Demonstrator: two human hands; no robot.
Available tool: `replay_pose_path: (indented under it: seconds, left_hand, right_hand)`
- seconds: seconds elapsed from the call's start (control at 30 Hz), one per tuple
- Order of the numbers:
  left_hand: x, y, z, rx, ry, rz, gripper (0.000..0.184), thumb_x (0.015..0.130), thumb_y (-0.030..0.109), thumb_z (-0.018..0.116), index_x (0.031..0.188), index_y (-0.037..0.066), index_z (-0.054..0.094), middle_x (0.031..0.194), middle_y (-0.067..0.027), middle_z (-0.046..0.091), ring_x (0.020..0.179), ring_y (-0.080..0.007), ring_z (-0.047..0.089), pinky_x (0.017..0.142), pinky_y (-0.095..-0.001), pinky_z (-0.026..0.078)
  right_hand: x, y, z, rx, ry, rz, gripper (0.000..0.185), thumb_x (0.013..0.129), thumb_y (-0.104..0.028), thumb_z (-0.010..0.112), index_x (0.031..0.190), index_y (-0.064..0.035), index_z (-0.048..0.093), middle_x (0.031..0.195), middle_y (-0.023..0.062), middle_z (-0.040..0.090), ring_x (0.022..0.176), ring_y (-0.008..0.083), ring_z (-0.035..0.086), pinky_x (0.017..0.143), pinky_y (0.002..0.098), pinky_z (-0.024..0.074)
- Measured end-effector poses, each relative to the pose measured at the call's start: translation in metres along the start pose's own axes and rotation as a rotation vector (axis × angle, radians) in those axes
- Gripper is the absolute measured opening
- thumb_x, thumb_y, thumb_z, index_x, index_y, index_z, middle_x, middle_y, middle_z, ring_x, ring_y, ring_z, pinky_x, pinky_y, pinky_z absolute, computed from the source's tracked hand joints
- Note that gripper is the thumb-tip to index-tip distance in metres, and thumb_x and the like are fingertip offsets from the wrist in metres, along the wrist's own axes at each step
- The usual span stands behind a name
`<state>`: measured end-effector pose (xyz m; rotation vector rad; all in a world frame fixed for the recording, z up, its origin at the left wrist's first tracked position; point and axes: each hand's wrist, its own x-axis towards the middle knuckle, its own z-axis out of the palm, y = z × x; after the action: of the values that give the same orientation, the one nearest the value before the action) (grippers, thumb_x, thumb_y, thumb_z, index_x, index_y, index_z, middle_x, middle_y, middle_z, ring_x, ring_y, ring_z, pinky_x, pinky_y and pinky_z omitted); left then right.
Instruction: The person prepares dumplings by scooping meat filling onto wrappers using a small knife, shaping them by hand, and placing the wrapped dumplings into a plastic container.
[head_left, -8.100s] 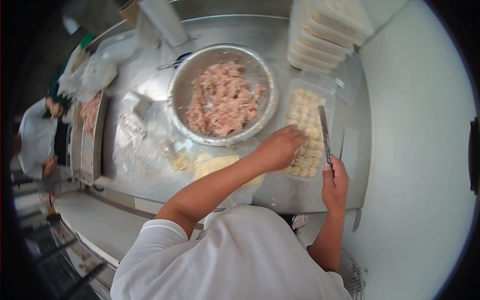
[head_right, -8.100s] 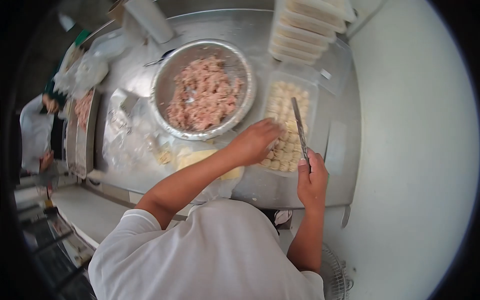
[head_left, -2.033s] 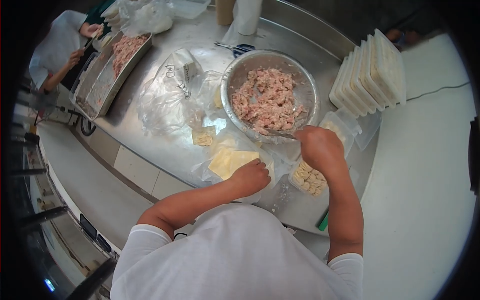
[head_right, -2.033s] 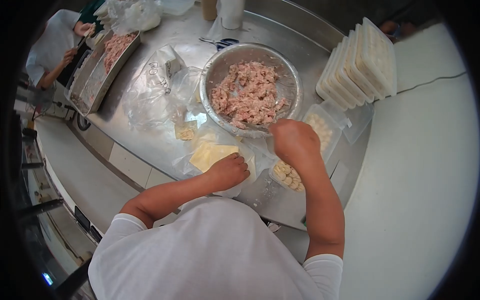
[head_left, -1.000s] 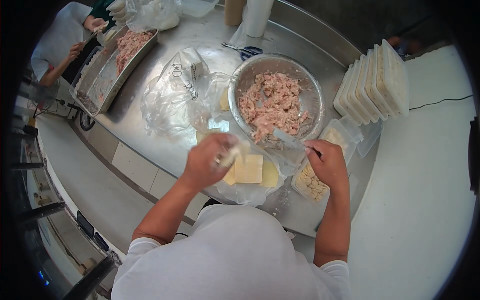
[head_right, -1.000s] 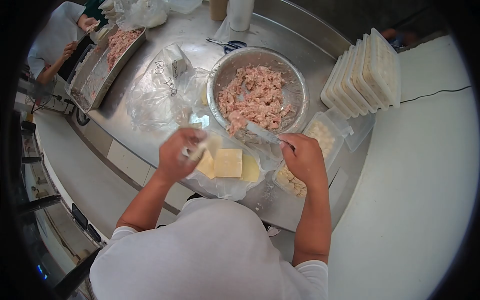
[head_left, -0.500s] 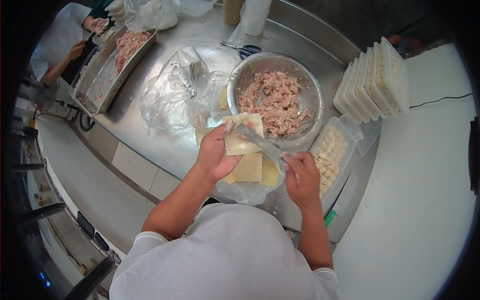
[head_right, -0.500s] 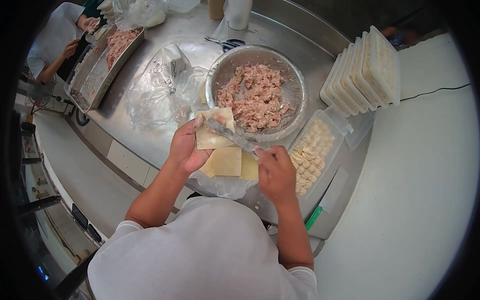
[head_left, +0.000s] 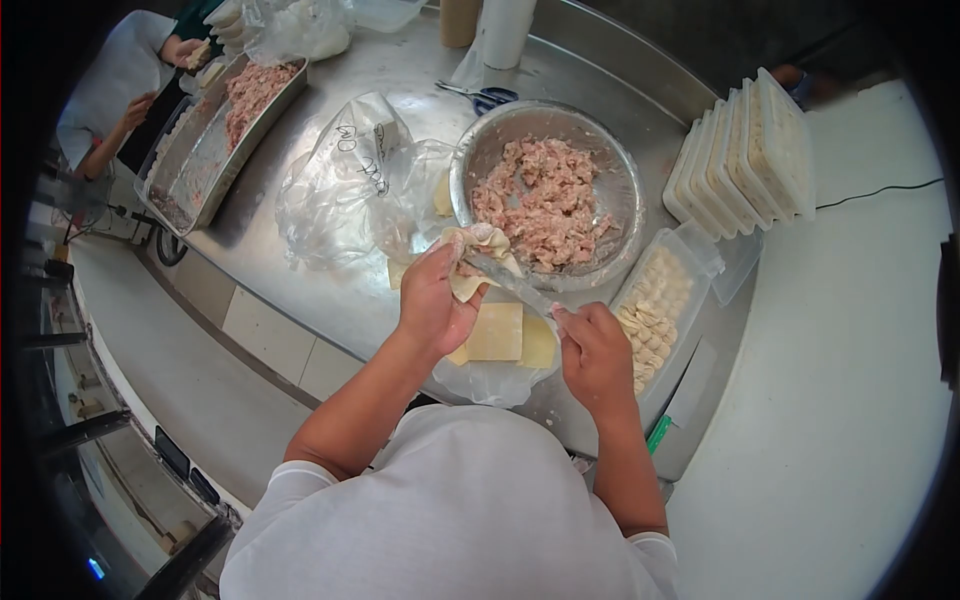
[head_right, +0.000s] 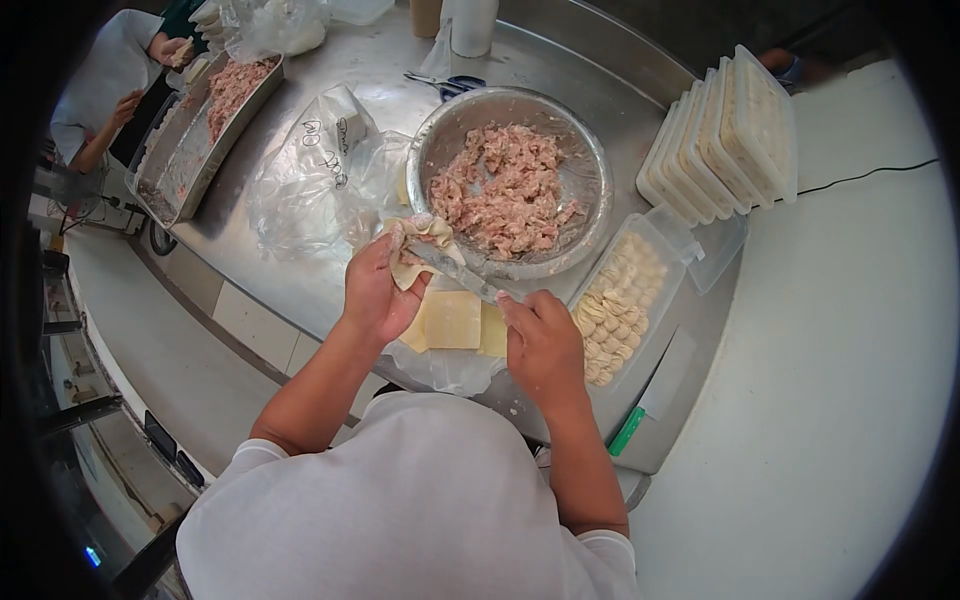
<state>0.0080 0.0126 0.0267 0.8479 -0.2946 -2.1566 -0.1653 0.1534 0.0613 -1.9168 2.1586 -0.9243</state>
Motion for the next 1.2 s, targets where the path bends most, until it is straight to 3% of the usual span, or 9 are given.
replay_pose_path:
  seconds: [0.23, 0.4, 0.53, 0.6, 0.67, 0.77, 0.83, 0.97, 1.2]
  left_hand:
    - [0.0, 0.009, -0.01, 0.033, 0.155, 0.048, 0.03, 0.104, 0.028, 0.046, 0.123, 0.011, 0.061, 0.119, -0.002, 0.064, 0.111, -0.0154, 0.059, 0.095, -0.0341, 0.042]
    - [-0.006, 0.006, 0.002, 0.055, 0.007, 0.064, 0.032, 0.104, 0.024, 0.045, 0.127, 0.008, 0.06, 0.116, -0.003, 0.065, 0.107, -0.014, 0.059, 0.092, -0.0333, 0.044]
    - [0.01, 0.005, -0.009, -0.015, 0.186, 0.116, 0.033, 0.105, 0.025, 0.044, 0.128, 0.006, 0.059, 0.117, -0.0049, 0.065, 0.104, -0.0154, 0.061, 0.089, -0.0325, 0.048]
    - [0.018, 0.006, -0.025, -0.003, 0.135, 0.108, 0.034, 0.105, 0.027, 0.044, 0.128, 0.007, 0.059, 0.119, -0.0043, 0.064, 0.105, -0.0153, 0.061, 0.091, -0.0324, 0.046]
    - [0.018, 0.007, -0.028, 0.012, 0.083, 0.099, 0.034, 0.105, 0.029, 0.044, 0.129, 0.008, 0.059, 0.12, -0.0036, 0.064, 0.106, -0.0153, 0.06, 0.093, -0.0322, 0.044]
    - [0.013, 0.018, -0.014, -0.029, 0.035, 0.1, 0.035, 0.105, 0.031, 0.046, 0.128, 0.009, 0.059, 0.121, -0.0035, 0.064, 0.107, -0.015, 0.06, 0.095, -0.0329, 0.042]
    - [0.003, 0.023, -0.004, -0.023, 0.179, 0.058, 0.039, 0.107, 0.029, 0.042, 0.128, 0.0, 0.056, 0.12, -0.0101, 0.063, 0.101, -0.0199, 0.062, 0.095, -0.0363, 0.05]
    - [0.008, 0.009, -0.004, 0.038, 0.184, 0.008, 0.042, 0.106, 0.034, 0.043, 0.127, 0.0, 0.057, 0.123, -0.0116, 0.062, 0.109, -0.0207, 0.061, 0.099, -0.041, 0.049]
    - [0.004, 0.001, 0.005, -0.096, -0.307, -0.012, 0.044, 0.105, 0.038, 0.044, 0.133, 0.005, 0.053, 0.129, -0.0117, 0.061, 0.119, -0.0236, 0.059, 0.104, -0.0429, 0.045]
  right_hand:
    - [0.004, -0.002, -0.012, 0.055, -0.076, 0.031, 0.032, 0.078, 0.003, 0.065, 0.106, -0.0085, 0.074, 0.082, 0.0094, 0.057, 0.075, 0.0277, 0.06, 0.065, 0.0391, 0.05]
    - [0.015, 0.005, 0.001, 0.035, -0.029, 0.009, 0.033, 0.078, 0.005, 0.063, 0.107, -0.0082, 0.073, 0.079, 0.0102, 0.057, 0.072, 0.0281, 0.061, 0.064, 0.0389, 0.0506]
    - [0.034, 0.018, 0.003, -0.008, -0.008, 0.06, 0.03, 0.082, 0.002, 0.06, 0.107, -0.0092, 0.072, 0.085, 0.0119, 0.061, 0.077, 0.0318, 0.064, 0.068, 0.0415, 0.0524]
    - [0.048, 0.033, 0.003, -0.095, -0.011, 0.096, 0.027, 0.084, -0.001, 0.059, 0.106, -0.0093, 0.072, 0.088, 0.013, 0.062, 0.079, 0.0339, 0.065, 0.07, 0.0433, 0.053]
    - [0.063, 0.059, 0.007, -0.363, -0.27, 0.197, 0.022, 0.087, -0.006, 0.057, 0.104, -0.0097, 0.071, 0.094, 0.0144, 0.064, 0.085, 0.0375, 0.066, 0.075, 0.0474, 0.0531]
    - [0.068, 0.058, -0.017, -0.424, -0.357, 0.205, 0.021, 0.089, -0.009, 0.056, 0.103, -0.0096, 0.071, 0.096, 0.0164, 0.064, 0.089, 0.0395, 0.066, 0.077, 0.0498, 0.0524]
    - [0.058, 0.027, -0.03, -0.465, -0.365, 0.221, 0.021, 0.087, -0.007, 0.058, 0.103, -0.0102, 0.071, 0.093, 0.0159, 0.062, 0.086, 0.0375, 0.066, 0.075, 0.047, 0.0529]
    - [0.026, 0.006, -0.016, -0.127, -0.099, 0.008, 0.028, 0.08, -0.002, 0.064, 0.104, -0.0116, 0.073, 0.089, 0.0117, 0.058, 0.077, 0.0318, 0.062, 0.069, 0.041, 0.0516]
    - [0.001, 0.005, -0.013, 0.003, 0.041, 0.017, 0.027, 0.078, 0.0, 0.066, 0.102, -0.0094, 0.075, 0.086, 0.01, 0.057, 0.074, 0.0273, 0.06, 0.063, 0.0386, 0.0502]
